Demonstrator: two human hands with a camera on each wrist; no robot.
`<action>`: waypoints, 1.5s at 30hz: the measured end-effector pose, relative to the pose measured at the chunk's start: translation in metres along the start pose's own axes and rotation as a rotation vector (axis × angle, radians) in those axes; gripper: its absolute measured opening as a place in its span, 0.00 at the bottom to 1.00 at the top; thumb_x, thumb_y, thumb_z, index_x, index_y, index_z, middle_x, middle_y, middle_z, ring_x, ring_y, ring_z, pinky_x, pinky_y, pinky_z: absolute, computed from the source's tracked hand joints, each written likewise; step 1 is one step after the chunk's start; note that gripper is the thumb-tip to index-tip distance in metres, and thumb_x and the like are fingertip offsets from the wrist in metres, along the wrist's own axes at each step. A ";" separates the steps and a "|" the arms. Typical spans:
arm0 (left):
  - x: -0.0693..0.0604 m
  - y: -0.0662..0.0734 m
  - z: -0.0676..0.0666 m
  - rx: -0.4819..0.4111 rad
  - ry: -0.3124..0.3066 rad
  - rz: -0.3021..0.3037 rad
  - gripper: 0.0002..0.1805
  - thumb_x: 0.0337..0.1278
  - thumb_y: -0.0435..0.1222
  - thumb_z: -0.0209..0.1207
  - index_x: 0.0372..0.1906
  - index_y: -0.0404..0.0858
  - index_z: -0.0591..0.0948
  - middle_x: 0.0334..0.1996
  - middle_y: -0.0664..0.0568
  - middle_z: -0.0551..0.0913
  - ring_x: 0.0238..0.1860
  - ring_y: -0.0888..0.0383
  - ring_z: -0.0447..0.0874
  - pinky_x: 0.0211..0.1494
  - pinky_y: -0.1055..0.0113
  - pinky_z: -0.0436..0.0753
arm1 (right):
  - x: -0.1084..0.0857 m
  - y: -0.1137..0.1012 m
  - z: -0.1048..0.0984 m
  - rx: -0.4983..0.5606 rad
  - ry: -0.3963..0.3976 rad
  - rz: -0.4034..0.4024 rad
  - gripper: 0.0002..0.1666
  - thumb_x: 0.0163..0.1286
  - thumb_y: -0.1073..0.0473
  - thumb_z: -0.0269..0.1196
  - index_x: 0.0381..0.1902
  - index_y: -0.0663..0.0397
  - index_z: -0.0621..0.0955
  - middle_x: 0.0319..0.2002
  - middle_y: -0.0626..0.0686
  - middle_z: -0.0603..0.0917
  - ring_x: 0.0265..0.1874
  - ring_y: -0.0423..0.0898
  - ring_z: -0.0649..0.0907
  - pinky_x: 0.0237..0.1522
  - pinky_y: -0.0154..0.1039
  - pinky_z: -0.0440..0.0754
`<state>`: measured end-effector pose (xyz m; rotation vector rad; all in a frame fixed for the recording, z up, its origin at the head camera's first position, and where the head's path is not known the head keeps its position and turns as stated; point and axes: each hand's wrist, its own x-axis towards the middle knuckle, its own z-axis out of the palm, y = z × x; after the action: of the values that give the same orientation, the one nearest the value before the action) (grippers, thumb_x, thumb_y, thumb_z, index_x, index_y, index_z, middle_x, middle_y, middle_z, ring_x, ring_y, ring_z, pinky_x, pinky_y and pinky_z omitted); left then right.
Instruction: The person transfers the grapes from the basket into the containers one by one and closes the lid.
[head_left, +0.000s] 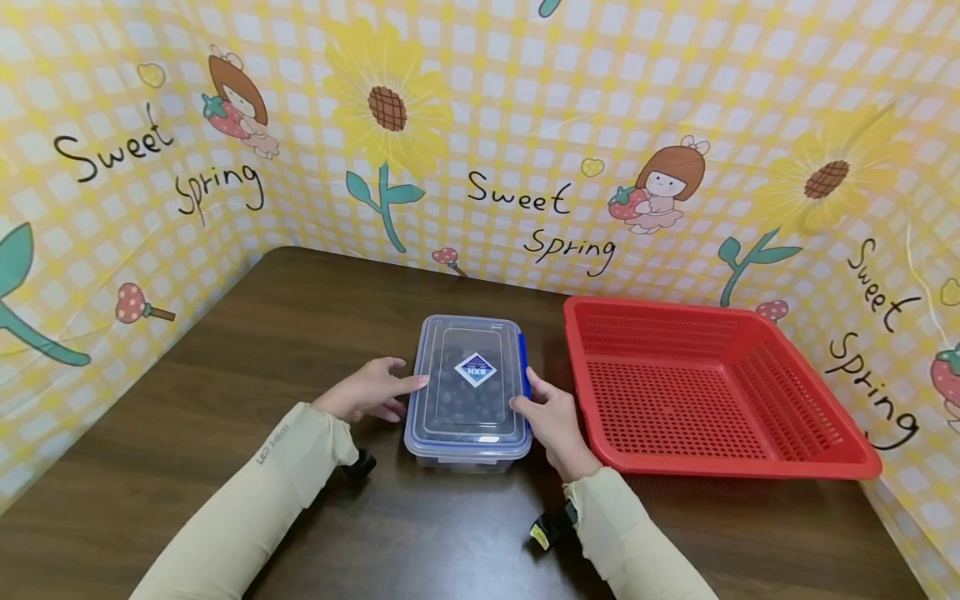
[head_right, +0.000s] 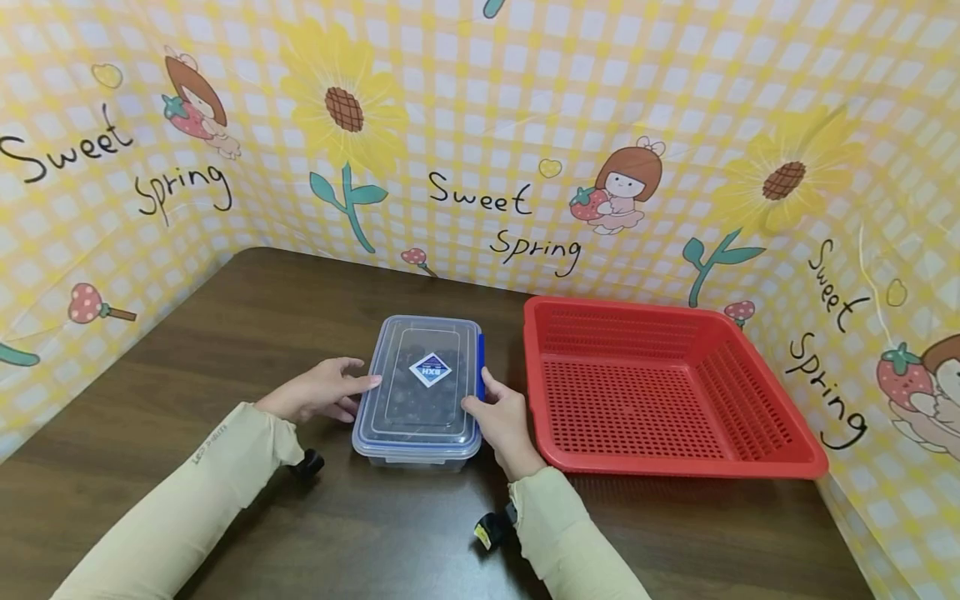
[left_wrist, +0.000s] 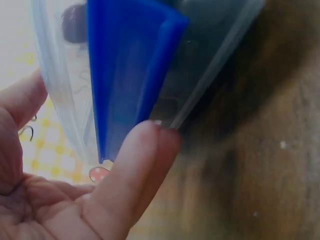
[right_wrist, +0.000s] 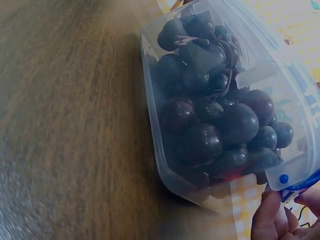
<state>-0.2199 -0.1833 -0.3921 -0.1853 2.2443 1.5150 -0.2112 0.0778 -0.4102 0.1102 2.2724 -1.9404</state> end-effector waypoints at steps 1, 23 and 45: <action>0.001 0.000 -0.001 -0.011 -0.015 0.000 0.44 0.66 0.45 0.57 0.71 0.23 0.49 0.47 0.34 0.79 0.35 0.51 0.83 0.36 0.61 0.85 | 0.000 0.000 0.000 0.001 -0.002 -0.004 0.36 0.64 0.66 0.60 0.70 0.57 0.64 0.62 0.64 0.73 0.56 0.59 0.78 0.51 0.51 0.77; 0.004 0.003 -0.007 -0.106 -0.063 0.016 0.42 0.65 0.43 0.58 0.71 0.26 0.50 0.44 0.37 0.82 0.36 0.50 0.85 0.41 0.54 0.85 | 0.000 -0.001 -0.001 -0.003 -0.008 -0.015 0.37 0.65 0.65 0.60 0.71 0.55 0.63 0.63 0.63 0.73 0.55 0.58 0.79 0.50 0.50 0.78; 0.005 0.005 -0.002 -0.139 0.054 -0.029 0.46 0.59 0.41 0.64 0.73 0.30 0.49 0.44 0.35 0.81 0.32 0.52 0.85 0.36 0.57 0.85 | 0.000 0.001 0.000 -0.011 -0.018 -0.022 0.37 0.66 0.65 0.59 0.72 0.56 0.62 0.64 0.63 0.72 0.56 0.60 0.78 0.50 0.50 0.78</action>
<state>-0.2263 -0.1825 -0.3887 -0.3019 2.1684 1.6697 -0.2108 0.0775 -0.4115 0.0673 2.2819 -1.9317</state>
